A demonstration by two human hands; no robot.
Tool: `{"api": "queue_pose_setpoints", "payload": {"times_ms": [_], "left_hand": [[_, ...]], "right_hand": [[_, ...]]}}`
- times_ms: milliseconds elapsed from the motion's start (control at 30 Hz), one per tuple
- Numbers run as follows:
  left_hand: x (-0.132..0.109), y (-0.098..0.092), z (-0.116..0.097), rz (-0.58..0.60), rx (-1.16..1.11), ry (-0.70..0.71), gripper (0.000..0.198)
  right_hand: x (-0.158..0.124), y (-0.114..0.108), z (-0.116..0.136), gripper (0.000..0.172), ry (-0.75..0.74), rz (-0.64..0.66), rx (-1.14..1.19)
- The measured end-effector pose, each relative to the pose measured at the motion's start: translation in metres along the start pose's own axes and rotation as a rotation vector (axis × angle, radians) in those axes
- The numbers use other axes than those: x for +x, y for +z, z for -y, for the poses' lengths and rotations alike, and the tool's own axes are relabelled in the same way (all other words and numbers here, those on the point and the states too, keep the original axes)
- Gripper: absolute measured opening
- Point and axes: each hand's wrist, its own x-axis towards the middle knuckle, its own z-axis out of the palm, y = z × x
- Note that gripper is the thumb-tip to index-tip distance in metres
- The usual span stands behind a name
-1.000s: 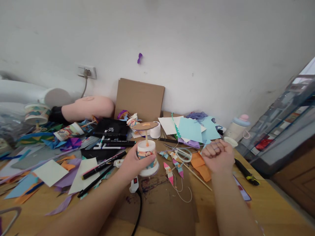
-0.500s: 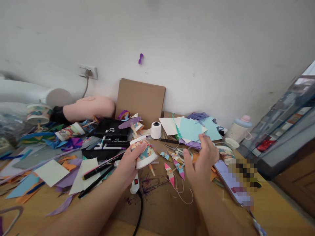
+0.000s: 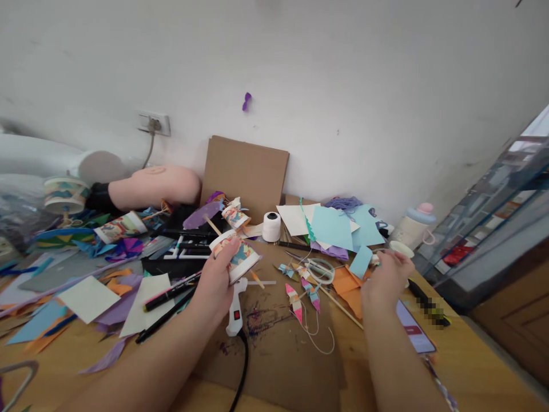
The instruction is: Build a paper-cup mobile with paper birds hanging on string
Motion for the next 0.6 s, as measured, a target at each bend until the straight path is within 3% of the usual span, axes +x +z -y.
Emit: {"api": "queue_pose_setpoints", "payload": {"times_ms": [67,200,267,333,600], "left_hand": [[0.000,0.000,0.002,0.002,0.002,0.004,0.017],[-0.004,0.000,0.012,0.074,0.040,-0.002,0.032],[-0.007,-0.001,0.019,0.113,0.062,-0.006,0.038],[-0.011,-0.001,0.022,0.137,0.082,-0.010,0.041],[-0.021,0.000,0.021,0.196,0.148,0.032,0.047]], "right_hand": [[-0.020,0.004,0.002,0.019,-0.040,0.109,-0.028],[-0.090,0.020,0.000,0.023,-0.060,0.442,-0.110],[-0.120,0.028,0.001,0.021,-0.076,0.897,-0.274],[-0.137,0.032,0.005,0.014,-0.063,0.982,-0.325],[-0.139,0.029,0.017,0.006,0.027,0.971,-0.276]]}}
